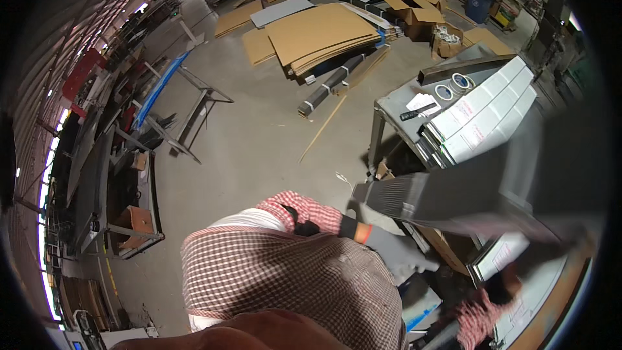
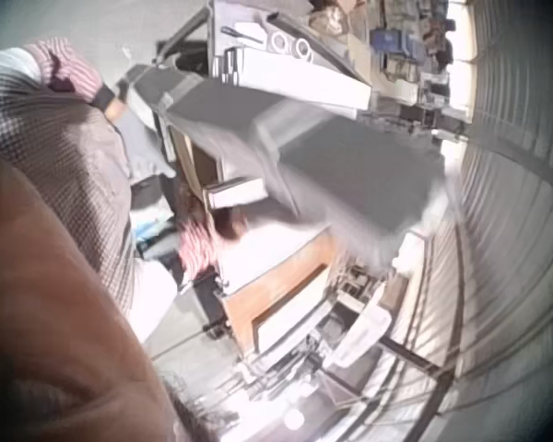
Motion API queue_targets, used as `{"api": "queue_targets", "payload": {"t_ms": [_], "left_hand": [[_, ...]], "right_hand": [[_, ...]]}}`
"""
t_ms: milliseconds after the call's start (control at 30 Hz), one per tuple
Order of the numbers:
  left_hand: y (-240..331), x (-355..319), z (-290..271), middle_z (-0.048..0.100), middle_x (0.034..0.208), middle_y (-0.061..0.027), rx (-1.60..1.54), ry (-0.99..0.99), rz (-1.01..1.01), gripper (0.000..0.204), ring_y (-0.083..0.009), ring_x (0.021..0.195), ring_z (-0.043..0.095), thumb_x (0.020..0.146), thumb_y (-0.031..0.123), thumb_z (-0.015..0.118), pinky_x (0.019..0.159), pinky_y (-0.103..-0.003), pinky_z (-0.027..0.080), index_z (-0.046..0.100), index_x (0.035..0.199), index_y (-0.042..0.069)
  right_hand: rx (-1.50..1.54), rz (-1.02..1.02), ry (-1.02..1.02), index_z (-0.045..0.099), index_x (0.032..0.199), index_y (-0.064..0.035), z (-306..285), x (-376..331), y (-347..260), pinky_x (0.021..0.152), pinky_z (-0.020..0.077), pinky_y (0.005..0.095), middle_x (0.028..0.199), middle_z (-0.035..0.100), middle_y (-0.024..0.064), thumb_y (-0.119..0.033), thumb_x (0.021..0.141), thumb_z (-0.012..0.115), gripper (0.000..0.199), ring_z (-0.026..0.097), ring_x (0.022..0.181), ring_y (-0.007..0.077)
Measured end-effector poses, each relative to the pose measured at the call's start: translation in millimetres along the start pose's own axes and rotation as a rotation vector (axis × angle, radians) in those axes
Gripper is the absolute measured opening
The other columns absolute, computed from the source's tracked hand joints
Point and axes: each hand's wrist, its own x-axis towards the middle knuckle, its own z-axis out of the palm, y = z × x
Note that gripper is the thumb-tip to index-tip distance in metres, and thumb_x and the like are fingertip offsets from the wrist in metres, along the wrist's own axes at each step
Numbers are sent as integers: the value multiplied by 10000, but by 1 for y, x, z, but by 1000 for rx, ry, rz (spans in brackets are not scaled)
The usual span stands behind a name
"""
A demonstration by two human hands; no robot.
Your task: Sorting and arranging long white and grey plastic/metal extrusions on a workbench.
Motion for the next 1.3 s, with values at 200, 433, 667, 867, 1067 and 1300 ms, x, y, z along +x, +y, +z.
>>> {"api": "queue_targets", "payload": {"t_ms": [200, 433, 667, 867, 1067, 1300], "left_hand": [[-43, -40, -22, 618, 916, -57, -508, 380, -155, 266, -144, 865, 581, 916, 186, 521, 808, -284, 485, 606, 1034, -37], [-76, 52, -90, 528, 1223, -59, -855, 473, 494, 436, -174, 1167, 472, 861, 194, 626, 995, -347, 383, 458, 1241, 60], [5, 143, -147, 503, 1267, -72, -1475, -171, 556, 521, -164, 1151, 501, 940, 394, 471, 979, -341, 430, 397, 1315, 40], [-77, 207, -162, 514, 1241, -105, -1347, 319, -35, 682, -228, 1061, 554, 813, 408, 656, 938, -374, 456, 369, 1330, 68], [-236, 262, -278, 567, 1111, -185, -1166, 608, -56, 635, -254, 1008, 571, 783, 381, 691, 888, -376, 461, 479, 1172, -74], [-196, 261, -279, 588, 1120, -180, 787, 399, 296, 582, -362, 1049, 531, 701, 350, 676, 935, -414, 397, 547, 1181, 48]], "right_hand": [[-178, 109, 280, 619, 1075, -29, -47, -136, -80, 851, 462, 304, 1074, 595, 89, -117, 902, 483, 237, 573, 979, 183], [-416, 68, 798, 604, 1099, -25, -20, -287, -112, 861, 460, 308, 1104, 584, 89, -127, 901, 482, 254, 568, 992, 183], [-467, 116, 1190, 589, 1124, -21, 84, -409, -90, 871, 458, 312, 1134, 573, 89, -137, 901, 481, 273, 564, 1005, 183], [-376, 158, 1286, 576, 1145, -18, 84, -424, -47, 880, 456, 316, 1160, 564, 89, -145, 901, 481, 291, 560, 1016, 183], [-1326, 581, 510, 618, 1054, 32, 130, -294, -1, 835, 444, 346, 1071, 596, 130, -135, 848, 529, 280, 576, 973, 249], [-1030, 258, 263, 629, 1042, -13, 93, -202, 151, 772, 461, 367, 935, 629, 170, -173, 840, 563, 266, 595, 867, 308]]}}
